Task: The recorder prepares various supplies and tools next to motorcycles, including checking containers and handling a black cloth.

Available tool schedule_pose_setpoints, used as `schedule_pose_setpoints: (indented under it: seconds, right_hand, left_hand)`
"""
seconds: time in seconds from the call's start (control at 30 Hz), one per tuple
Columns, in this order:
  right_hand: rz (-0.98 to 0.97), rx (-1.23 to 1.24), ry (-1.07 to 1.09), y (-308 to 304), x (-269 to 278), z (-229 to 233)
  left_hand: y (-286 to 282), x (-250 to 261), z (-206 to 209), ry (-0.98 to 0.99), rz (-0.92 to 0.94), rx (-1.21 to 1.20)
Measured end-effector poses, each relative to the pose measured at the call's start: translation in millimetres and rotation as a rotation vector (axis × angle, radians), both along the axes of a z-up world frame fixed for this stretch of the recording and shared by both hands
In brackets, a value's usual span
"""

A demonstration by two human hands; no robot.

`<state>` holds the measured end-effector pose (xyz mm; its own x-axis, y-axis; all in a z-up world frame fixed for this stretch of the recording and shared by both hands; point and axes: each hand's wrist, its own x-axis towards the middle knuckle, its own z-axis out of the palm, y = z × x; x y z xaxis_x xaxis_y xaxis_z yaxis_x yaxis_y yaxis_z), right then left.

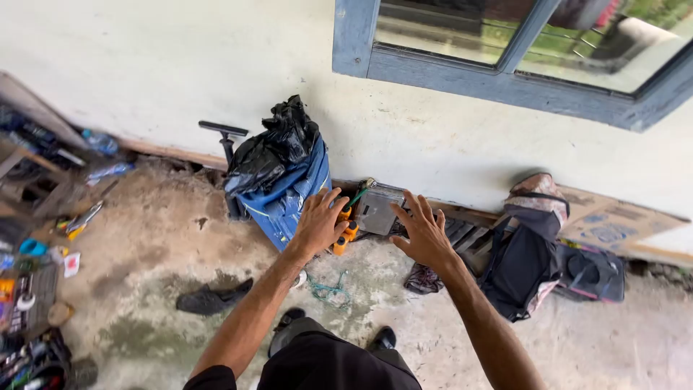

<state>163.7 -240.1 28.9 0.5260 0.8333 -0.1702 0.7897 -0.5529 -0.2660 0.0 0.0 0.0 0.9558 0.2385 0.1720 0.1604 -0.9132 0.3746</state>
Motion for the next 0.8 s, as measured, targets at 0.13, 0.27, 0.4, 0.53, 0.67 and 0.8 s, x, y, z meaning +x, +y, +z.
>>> schedule_pose_setpoints:
  seconds: [0.13, 0.27, 0.4, 0.53, 0.67, 0.8]
  right_hand:
    - [0.077, -0.034, -0.005, -19.6, 23.6, 3.0]
    - [0.195, -0.06, 0.003, -34.5, 44.5, -11.3]
    - [0.235, -0.078, 0.021, -38.1, 48.5, -10.5]
    - [0.272, -0.093, 0.01, -36.1, 49.0, -16.8]
    - [0.305, -0.151, -0.01, -28.7, 46.0, -25.8]
    - [0.306, -0.15, -0.026, -23.9, 29.8, -25.9]
  left_hand:
    - [-37.0, 0.7, -0.3, 0.01, 0.102, 0.003]
    - [-68.8, -8.0, -9.7, 0.062, 0.2, -0.03]
    - [-87.1, -15.0, -12.7, 0.136, 0.251, -0.065]
    - [-87.7, -18.5, -17.5, 0.143, 0.273, -0.08]
    - [-84.5, -23.3, -24.4, 0.115, 0.285, -0.096]
    - [-77.1, -35.9, -35.6, 0.078, 0.262, -0.114]
